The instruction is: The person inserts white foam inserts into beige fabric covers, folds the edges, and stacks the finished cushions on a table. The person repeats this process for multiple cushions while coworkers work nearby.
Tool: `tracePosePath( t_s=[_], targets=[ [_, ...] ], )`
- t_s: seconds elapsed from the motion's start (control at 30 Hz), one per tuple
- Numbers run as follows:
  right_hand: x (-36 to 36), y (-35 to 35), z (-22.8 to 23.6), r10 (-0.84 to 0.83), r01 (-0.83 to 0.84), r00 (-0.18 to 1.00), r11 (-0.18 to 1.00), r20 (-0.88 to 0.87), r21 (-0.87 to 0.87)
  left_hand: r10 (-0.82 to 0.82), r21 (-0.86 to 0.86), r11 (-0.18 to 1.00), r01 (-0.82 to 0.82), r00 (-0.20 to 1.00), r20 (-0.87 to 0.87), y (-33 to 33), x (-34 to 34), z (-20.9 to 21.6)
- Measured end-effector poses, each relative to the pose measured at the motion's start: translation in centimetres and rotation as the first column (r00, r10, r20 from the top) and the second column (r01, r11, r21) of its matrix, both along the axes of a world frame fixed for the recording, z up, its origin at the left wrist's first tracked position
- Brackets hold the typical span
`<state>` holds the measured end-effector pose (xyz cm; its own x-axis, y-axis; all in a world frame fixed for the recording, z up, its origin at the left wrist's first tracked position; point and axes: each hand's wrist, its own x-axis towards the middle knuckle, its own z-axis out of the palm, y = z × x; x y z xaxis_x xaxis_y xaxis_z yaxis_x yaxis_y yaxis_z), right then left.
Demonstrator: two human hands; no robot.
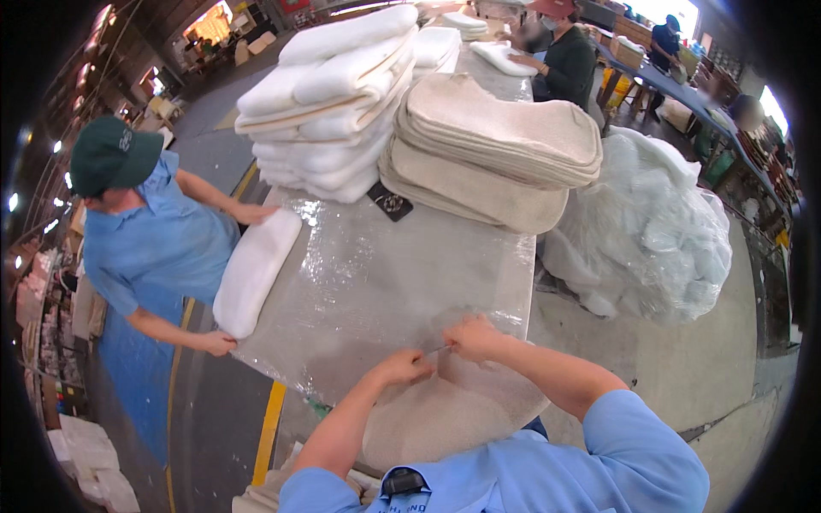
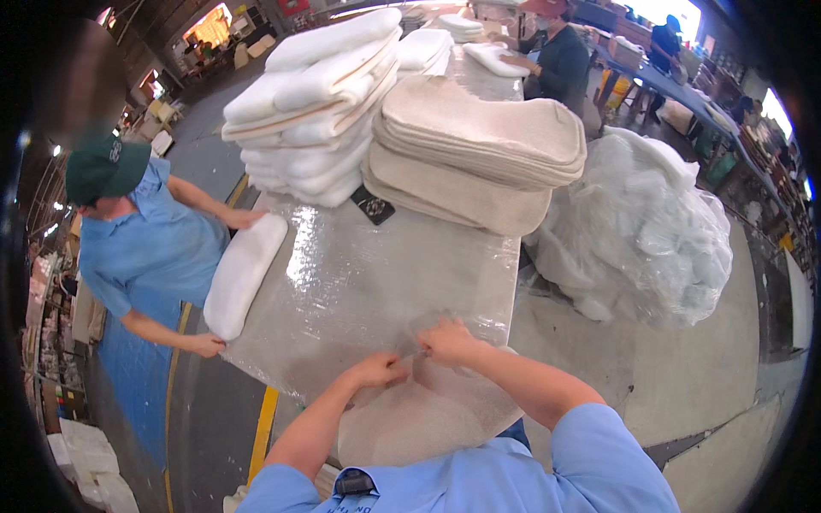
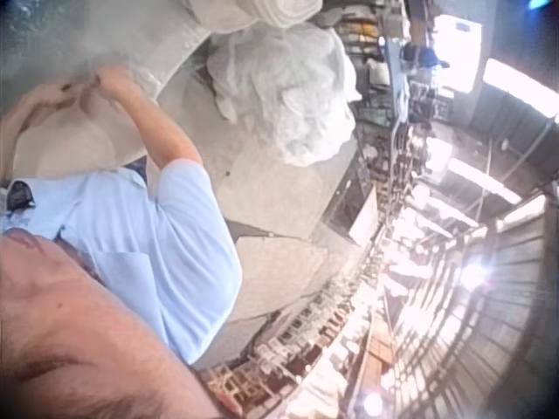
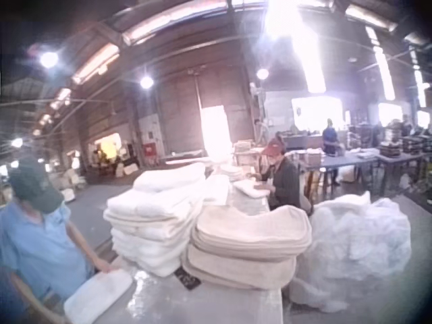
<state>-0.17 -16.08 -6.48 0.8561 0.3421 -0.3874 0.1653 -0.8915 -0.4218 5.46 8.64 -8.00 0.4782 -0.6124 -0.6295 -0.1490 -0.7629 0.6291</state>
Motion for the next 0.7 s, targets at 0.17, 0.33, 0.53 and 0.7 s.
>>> tracePosePath(
  t_s=[0.17, 0.33, 0.53, 0.7],
  targets=[
    [0.8, -1.8, -0.8, -0.043, 0.032, 0.974, 0.998, -0.221, -0.057, 0.112, 0.081, 0.990, -0.112, 0.994, 0.000, 1.0, -0.4, 0.8],
    [2.6, -1.9, -0.2, -0.403, 0.453, 0.717, 0.889, -0.569, -0.058, 0.126, 0.094, 0.982, -0.163, 0.939, 0.319, -0.5, -3.1, -0.4],
    [-1.3, -0.3, -5.1, -0.688, 0.713, 0.701, 0.668, -0.186, 0.213, 0.166, -0.012, 0.984, -0.180, 0.879, 0.446, -1.5, -4.0, -1.4],
    [-1.2, 0.8, -6.1, -0.676, 0.696, 0.717, 0.680, -0.171, 0.231, 0.244, 0.035, 0.956, -0.290, 0.859, 0.450, -0.9, -4.0, -3.0]
  ],
)
